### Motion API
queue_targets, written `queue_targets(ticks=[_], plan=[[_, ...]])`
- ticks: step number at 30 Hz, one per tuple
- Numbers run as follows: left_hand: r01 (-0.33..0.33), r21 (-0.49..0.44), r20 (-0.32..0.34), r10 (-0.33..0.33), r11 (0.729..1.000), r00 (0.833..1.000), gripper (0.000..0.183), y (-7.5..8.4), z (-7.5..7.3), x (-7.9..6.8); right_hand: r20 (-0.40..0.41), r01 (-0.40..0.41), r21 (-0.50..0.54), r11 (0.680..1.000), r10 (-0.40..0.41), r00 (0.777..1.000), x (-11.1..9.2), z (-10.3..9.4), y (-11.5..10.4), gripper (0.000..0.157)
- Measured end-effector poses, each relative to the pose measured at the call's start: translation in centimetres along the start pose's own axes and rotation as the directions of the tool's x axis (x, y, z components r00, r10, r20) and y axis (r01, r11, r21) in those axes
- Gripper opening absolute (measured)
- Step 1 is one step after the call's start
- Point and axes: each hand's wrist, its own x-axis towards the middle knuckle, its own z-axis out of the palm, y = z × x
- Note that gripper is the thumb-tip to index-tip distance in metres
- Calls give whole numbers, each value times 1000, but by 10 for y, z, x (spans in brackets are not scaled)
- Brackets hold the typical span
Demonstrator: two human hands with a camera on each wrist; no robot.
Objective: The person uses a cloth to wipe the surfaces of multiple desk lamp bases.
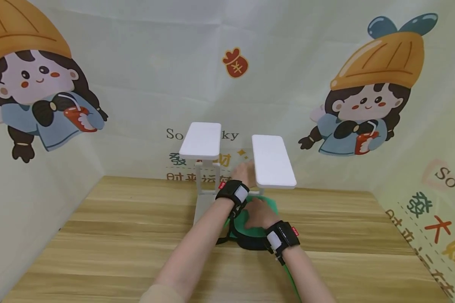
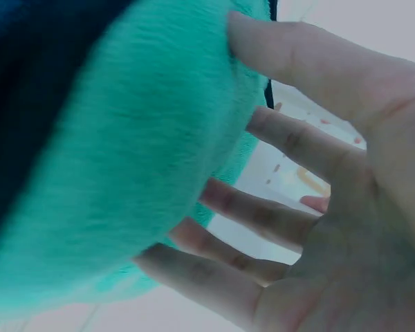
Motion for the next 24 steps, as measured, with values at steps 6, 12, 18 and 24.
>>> queue_targets(ticks=[6,12,18,24], plan=[[-1,2,53,1,1000,999,40,-2,-1,1,22,43,-49,998,-42,999,-8,1,-7,39],[14,35,58,-16,999,998,39,-2,-3,1,55,65,-48,997,-62,997,-7,-1,-10,24],[13,62,63,-17,998,998,39,0,-2,0,-24,9,-108,994,-11,1000,7,1,-2,27],[14,72,114,-22,997,993,42,-1,-5,0,37,11,-127,992,-6,999,1,3,-7,5]])
